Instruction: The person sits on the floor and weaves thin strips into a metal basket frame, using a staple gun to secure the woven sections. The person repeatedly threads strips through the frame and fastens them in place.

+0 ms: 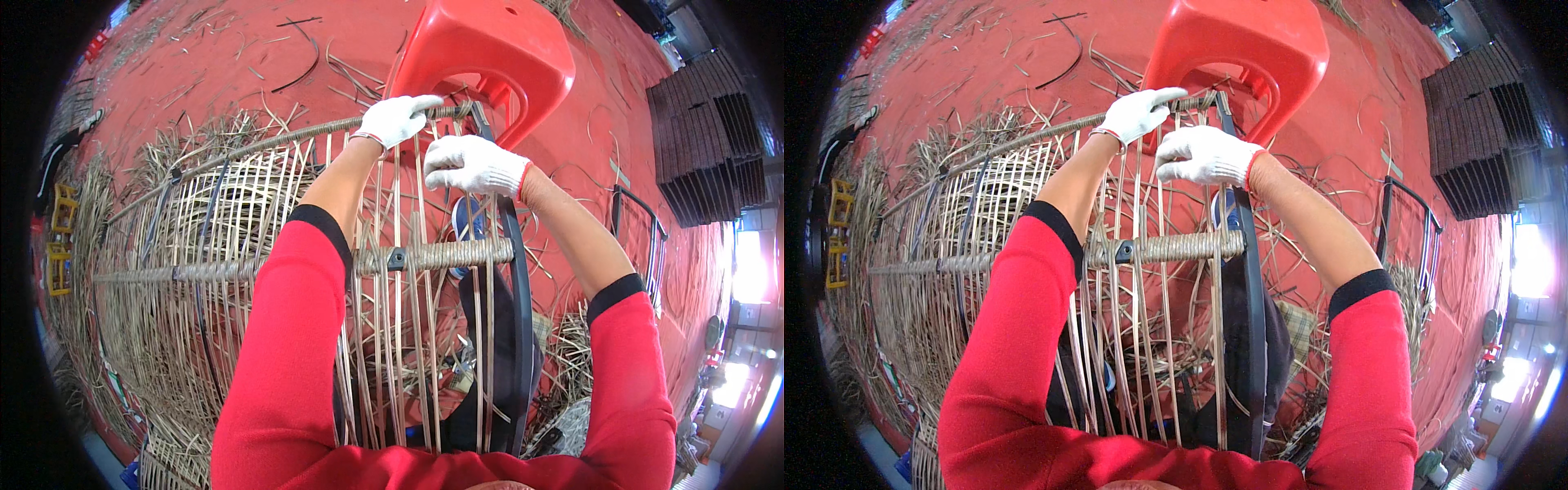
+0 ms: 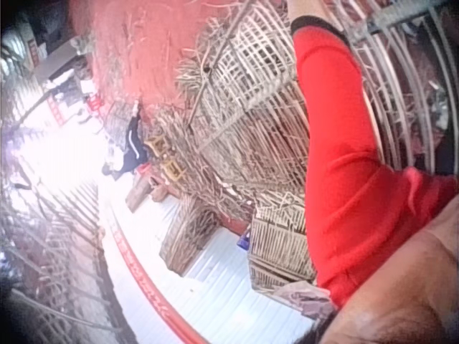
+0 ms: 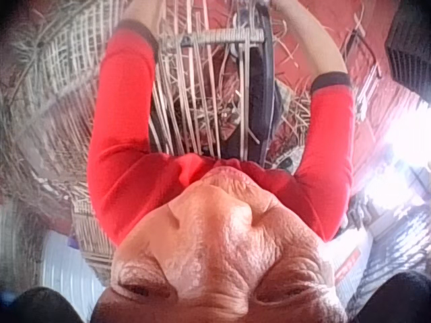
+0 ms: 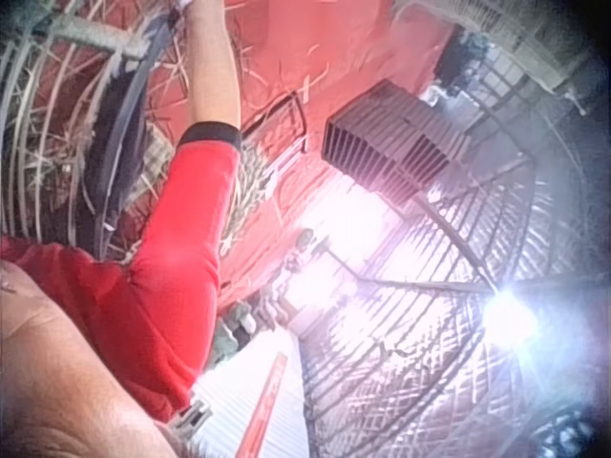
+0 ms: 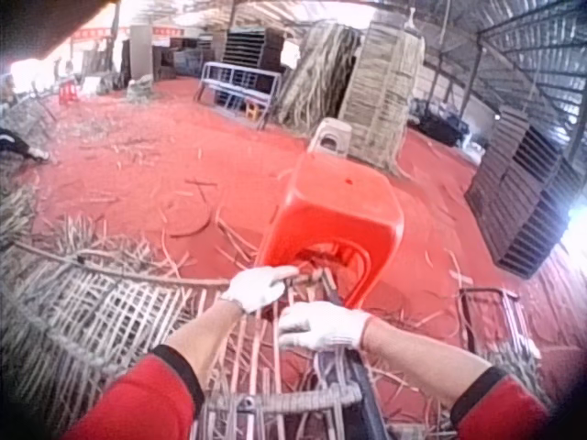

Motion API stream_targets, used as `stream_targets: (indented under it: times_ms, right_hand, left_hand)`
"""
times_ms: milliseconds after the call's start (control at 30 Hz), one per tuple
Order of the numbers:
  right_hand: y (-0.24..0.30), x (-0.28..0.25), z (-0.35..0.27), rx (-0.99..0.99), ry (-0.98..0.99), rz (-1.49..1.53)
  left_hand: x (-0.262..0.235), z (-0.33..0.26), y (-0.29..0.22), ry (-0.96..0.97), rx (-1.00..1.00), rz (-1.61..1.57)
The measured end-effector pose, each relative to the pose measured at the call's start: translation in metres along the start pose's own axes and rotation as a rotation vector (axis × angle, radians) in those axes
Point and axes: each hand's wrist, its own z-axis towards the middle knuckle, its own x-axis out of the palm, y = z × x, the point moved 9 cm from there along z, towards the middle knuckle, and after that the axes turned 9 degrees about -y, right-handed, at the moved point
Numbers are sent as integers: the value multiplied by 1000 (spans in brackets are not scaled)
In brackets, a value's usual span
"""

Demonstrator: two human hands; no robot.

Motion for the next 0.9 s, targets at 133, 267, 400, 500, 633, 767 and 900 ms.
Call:
stream_targets:
  times_ms: [133,267,400,500,633,767,900]
  right_hand:
    - [2,7,4,-18,36,-36]
    - [3,6,9,-2,7,81]
    - [2,4,11,34,-71,156]
    - [-6,5,5,150,-115,220]
    - [-11,0,-3,243,-182,272]
    - [-10,-1,-6,229,-87,142]
    - [-4,-31,-14,28,-248,-296]
  left_hand:
    - [-4,-1,-2,-35,68,-66]
    - [-1,-2,0,-47,59,5]
    - [4,4,-2,-61,87,-36]
    - [8,8,2,-42,66,-81]
    - [8,8,4,-26,43,-28]
    - [-3,-6,29,56,-123,52]
    - [-24,-26,63,140,-258,193]
